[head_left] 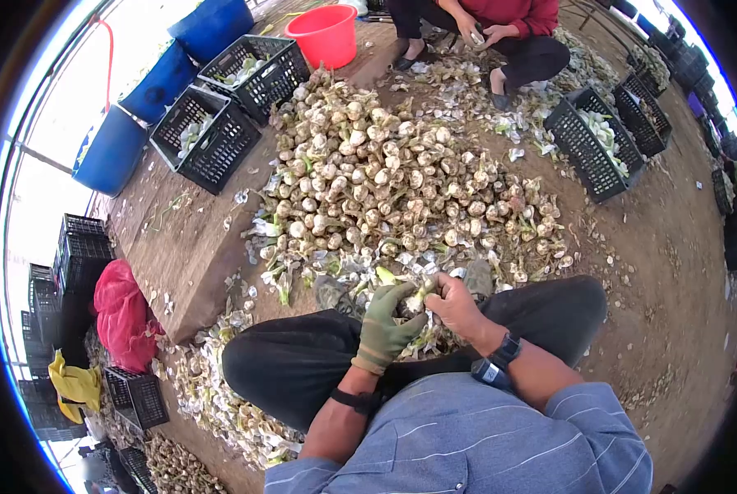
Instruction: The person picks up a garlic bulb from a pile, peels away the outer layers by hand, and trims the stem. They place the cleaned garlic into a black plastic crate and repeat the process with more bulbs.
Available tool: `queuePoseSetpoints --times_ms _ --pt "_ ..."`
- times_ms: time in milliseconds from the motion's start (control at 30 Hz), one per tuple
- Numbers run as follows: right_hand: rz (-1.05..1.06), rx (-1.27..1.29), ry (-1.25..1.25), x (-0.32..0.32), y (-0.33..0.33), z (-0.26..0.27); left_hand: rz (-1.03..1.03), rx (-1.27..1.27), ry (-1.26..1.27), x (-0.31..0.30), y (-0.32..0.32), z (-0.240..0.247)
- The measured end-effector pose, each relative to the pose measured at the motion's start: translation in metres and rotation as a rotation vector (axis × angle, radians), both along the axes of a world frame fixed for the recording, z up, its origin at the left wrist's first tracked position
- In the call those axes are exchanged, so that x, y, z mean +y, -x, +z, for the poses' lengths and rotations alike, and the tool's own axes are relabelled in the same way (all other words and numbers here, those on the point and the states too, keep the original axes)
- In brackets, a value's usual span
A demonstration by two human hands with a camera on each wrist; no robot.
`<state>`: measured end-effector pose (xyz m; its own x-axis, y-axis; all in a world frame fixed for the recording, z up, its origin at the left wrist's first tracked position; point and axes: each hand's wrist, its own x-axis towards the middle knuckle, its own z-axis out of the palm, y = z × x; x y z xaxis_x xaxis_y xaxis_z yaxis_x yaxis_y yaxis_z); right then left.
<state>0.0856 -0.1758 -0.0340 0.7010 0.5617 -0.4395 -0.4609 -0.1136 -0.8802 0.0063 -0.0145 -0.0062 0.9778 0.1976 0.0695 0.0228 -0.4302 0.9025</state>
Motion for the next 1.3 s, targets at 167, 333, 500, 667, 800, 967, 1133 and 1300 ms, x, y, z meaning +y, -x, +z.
queuePoseSetpoints --times_ms 167,333,500,667,800,967,1133,1300 --pt "-0.053 -0.036 -0.12 -0.003 0.001 -0.02 0.005 0.128 0.269 -0.001 0.002 -0.002" --pt "-0.005 -0.014 -0.169 -0.005 -0.006 0.001 0.089 0.469 0.95 0.005 0.001 0.017" --pt "0.06 -0.256 -0.08 -0.005 -0.007 -0.009 0.023 0.36 0.829 0.005 0.003 -0.005" --pt "0.121 -0.419 -0.02 -0.003 -0.007 0.016 0.103 0.304 1.049 0.005 0.006 -0.01" --pt "0.129 -0.68 -0.054 -0.002 -0.011 0.015 0.097 0.35 1.311 0.011 0.01 -0.004" --pt "0.146 -0.561 -0.079 -0.001 -0.012 0.019 0.064 0.374 1.346 0.011 0.012 -0.001" --pt "-0.071 -0.355 0.061 -0.008 -0.018 -0.002 0.033 0.409 1.319 0.011 0.017 -0.009" --pt "-0.223 -0.095 0.009 -0.019 -0.028 0.017 0.005 0.292 1.394 0.013 0.011 -0.008"
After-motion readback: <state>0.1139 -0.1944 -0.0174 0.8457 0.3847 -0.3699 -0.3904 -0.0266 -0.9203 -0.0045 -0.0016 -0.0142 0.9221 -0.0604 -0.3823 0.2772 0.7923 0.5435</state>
